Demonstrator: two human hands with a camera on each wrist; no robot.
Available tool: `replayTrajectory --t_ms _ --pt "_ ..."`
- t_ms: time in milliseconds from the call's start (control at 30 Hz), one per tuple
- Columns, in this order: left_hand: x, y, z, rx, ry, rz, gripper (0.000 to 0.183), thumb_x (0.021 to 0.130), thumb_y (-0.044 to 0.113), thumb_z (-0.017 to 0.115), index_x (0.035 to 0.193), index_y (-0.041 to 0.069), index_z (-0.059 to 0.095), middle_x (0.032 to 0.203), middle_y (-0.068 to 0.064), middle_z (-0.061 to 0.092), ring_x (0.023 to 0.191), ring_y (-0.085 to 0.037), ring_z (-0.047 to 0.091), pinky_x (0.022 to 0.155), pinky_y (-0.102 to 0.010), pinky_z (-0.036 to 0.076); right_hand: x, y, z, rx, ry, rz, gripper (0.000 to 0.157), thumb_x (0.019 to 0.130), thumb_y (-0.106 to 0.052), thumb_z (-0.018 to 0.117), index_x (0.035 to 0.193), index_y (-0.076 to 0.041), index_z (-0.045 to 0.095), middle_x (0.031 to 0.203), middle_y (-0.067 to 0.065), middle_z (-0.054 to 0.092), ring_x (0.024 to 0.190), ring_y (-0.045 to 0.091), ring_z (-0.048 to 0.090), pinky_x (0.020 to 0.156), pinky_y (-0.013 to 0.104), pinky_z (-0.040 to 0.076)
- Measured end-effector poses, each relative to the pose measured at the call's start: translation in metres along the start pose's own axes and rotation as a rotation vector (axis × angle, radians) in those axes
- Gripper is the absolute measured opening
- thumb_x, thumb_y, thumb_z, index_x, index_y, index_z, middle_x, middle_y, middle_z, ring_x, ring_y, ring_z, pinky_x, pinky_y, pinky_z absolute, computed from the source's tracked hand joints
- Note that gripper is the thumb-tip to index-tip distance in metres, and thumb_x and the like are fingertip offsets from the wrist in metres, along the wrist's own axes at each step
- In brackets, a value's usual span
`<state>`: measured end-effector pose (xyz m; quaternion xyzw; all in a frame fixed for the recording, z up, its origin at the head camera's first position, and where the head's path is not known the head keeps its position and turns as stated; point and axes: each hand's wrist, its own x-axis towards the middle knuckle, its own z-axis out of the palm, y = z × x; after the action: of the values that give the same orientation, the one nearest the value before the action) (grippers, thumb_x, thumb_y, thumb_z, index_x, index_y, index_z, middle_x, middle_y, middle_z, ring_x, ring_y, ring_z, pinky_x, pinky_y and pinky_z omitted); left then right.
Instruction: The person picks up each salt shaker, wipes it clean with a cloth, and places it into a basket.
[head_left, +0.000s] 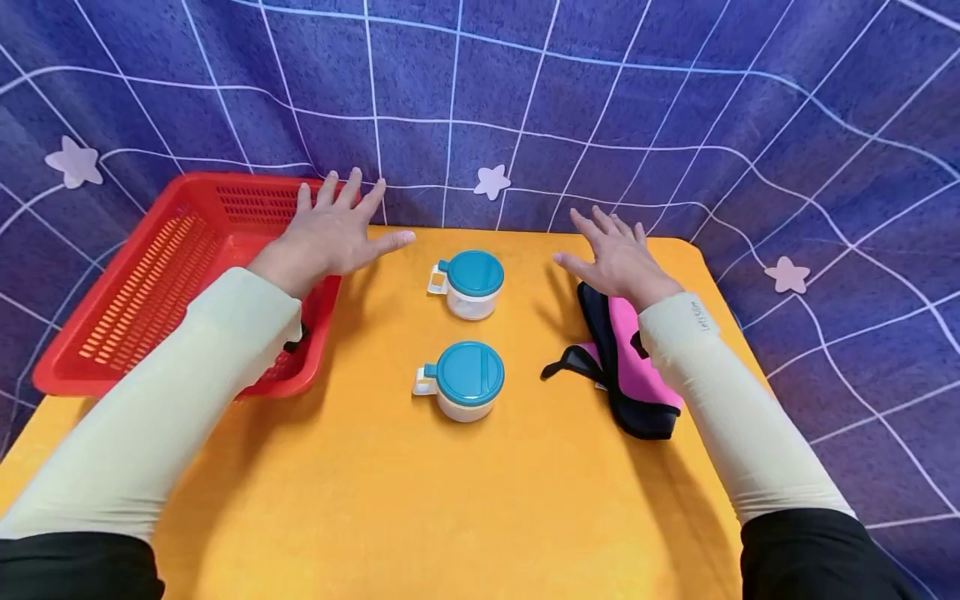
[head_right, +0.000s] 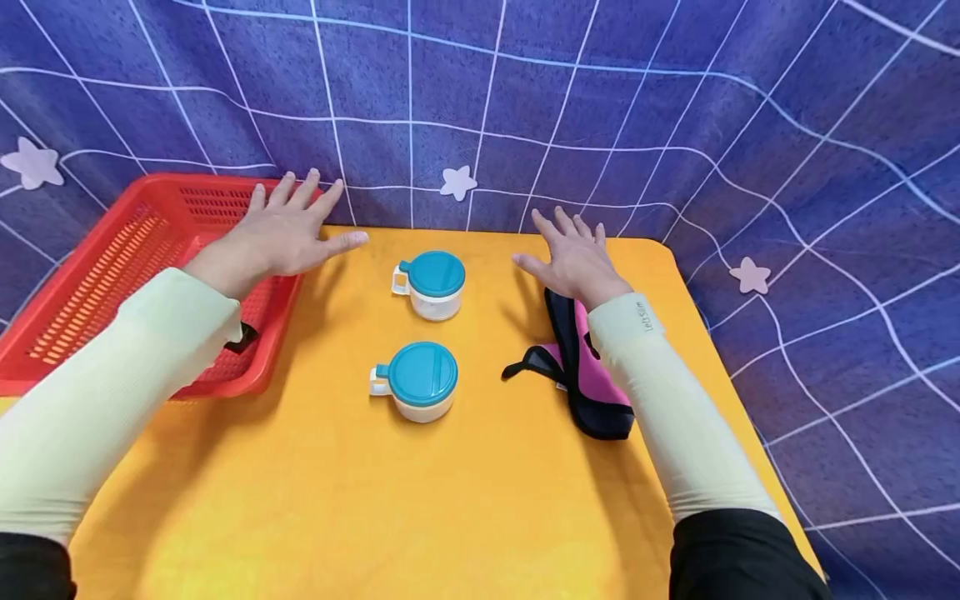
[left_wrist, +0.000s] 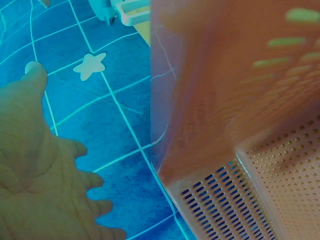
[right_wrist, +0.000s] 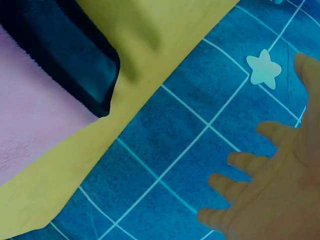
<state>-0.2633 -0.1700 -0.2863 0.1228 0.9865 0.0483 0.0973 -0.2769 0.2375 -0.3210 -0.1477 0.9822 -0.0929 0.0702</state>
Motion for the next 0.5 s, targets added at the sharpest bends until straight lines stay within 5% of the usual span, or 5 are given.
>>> replayTrajectory --t_ms 500 --pt "-0.019 0.014 0.002 0.010 0.054 0.017 0.105 0.090 0.088 0.022 0.165 0.021 -0.007 0.168 -0.023 -0.013 0.149 -0.055 -0.016 0.113 -0.073 -0.016 -0.027 0.020 0.004 0.079 0.004 0.048 0.093 0.095 -0.079 0.042 0.166 -0.034 0.002 0.172 0.015 -0.005 0.154 0.049 -0.002 0.116 0.074 -0.007"
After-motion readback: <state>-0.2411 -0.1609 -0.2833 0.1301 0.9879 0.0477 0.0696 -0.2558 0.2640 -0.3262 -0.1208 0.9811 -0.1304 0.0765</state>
